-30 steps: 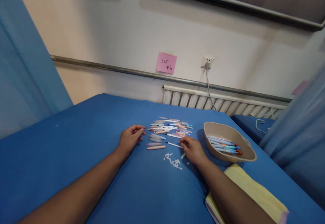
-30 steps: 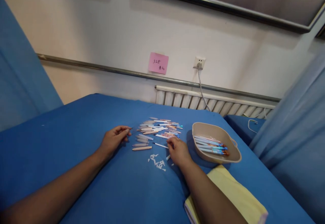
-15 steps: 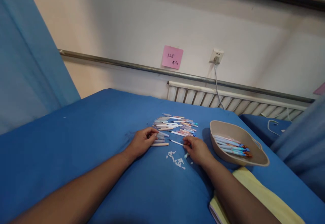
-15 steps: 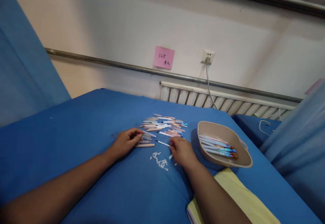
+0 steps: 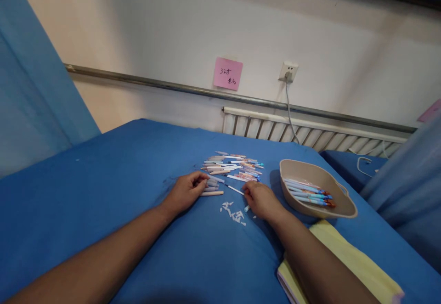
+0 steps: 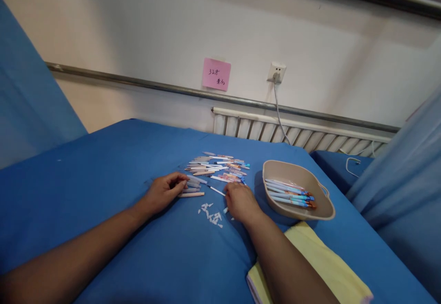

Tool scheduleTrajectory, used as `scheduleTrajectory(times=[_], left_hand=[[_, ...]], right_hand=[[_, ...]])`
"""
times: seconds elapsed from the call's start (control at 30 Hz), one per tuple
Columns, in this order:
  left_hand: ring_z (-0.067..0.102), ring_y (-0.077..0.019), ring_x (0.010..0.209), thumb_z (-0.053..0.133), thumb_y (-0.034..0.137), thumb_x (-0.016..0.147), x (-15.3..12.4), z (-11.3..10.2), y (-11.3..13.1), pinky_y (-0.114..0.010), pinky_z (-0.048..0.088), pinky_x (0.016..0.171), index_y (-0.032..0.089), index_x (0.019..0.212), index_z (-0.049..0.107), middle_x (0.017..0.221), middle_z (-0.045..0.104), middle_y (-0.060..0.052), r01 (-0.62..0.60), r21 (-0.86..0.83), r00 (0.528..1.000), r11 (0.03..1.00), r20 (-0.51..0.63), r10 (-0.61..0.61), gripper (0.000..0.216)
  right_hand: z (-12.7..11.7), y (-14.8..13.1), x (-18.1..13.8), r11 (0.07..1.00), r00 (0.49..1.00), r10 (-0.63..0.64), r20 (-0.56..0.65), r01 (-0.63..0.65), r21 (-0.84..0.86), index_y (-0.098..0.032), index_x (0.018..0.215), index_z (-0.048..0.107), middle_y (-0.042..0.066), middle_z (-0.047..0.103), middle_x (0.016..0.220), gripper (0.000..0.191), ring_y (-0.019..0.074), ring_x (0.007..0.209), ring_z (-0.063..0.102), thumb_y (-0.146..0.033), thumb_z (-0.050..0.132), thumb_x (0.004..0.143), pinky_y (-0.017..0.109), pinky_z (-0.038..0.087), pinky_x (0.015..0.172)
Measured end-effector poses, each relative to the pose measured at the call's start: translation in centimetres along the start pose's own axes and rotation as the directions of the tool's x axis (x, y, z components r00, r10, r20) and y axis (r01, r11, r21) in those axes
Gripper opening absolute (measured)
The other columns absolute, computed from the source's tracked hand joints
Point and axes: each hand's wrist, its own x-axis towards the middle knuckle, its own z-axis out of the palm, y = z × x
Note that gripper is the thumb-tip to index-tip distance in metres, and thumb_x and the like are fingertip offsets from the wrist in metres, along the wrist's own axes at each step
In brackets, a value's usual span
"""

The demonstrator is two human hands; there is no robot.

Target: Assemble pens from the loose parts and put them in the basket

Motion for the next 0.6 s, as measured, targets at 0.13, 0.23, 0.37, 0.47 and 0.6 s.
scheduleTrajectory(times=[0.13, 0.23, 0.37, 0.47, 0.6], left_hand=[[0.058, -0.0163, 0.063, 0.049, 0.039, 0.080, 0.0, 0.1, 0.3, -0.026, 0.043, 0.060, 0.018, 0.092, 0.063, 0.071, 0.064, 0.000, 0.007, 0.036, 0.999, 0.999, 0.041, -0.008, 0.028], [0.058, -0.0167, 0.064, 0.049, 0.039, 0.080, 0.0, 0.0, 0.4, -0.026, 0.043, 0.060, 0.018, 0.094, 0.063, 0.072, 0.065, -0.001, -0.007, 0.085, 0.999, 0.996, 0.051, 0.003, 0.028], [0.059, -0.0175, 0.070, 0.049, 0.037, 0.080, 0.0, -0.2, 0.3, -0.026, 0.044, 0.064, 0.018, 0.097, 0.061, 0.080, 0.066, -0.002, -0.023, 0.128, 1.000, 0.991, 0.012, 0.022, 0.028], [0.058, -0.0175, 0.069, 0.048, 0.037, 0.081, 0.0, -0.3, 0.4, -0.026, 0.043, 0.064, 0.019, 0.097, 0.062, 0.079, 0.066, -0.002, -0.049, 0.175, 0.999, 0.983, 0.020, 0.046, 0.028], [0.057, -0.0178, 0.073, 0.044, 0.036, 0.084, -0.4, -0.2, 1.3, -0.026, 0.042, 0.067, 0.020, 0.093, 0.065, 0.082, 0.066, -0.002, -0.155, 0.255, 0.982, 0.954, 0.144, 0.121, 0.027]], right_hand=[[-0.2, -0.2, -0.1, 0.998, 0.999, 0.030, 0.029, -0.029, -0.059, -0.020, 0.102, 0.059, 0.007, 0.065, 0.100, 0.021, 0.0194, 0.094, 0.058, -0.020, 0.048, 0.084, 0.028, 0.037, 0.080], [-0.4, -0.1, -0.2, 0.990, 0.997, 0.052, 0.049, -0.045, -0.134, -0.020, 0.103, 0.059, 0.009, 0.065, 0.100, 0.021, 0.0225, 0.095, 0.058, -0.019, 0.046, 0.085, 0.032, 0.036, 0.081], [-0.8, 0.0, -0.4, 0.984, 0.996, 0.052, 0.068, -0.040, -0.175, -0.017, 0.102, 0.059, 0.011, 0.065, 0.101, 0.021, 0.0232, 0.095, 0.058, -0.018, 0.046, 0.086, 0.032, 0.035, 0.080], [-0.9, -0.1, -0.5, 0.984, 0.994, 0.060, 0.087, -0.045, -0.170, -0.017, 0.102, 0.059, 0.012, 0.065, 0.100, 0.022, 0.0232, 0.095, 0.058, -0.017, 0.045, 0.086, 0.031, 0.035, 0.081], [-0.8, -0.1, -0.5, 0.988, 0.996, 0.059, 0.060, -0.049, -0.148, -0.018, 0.100, 0.059, 0.011, 0.065, 0.098, 0.021, 0.0221, 0.094, 0.057, -0.018, 0.044, 0.085, 0.030, 0.035, 0.079]])
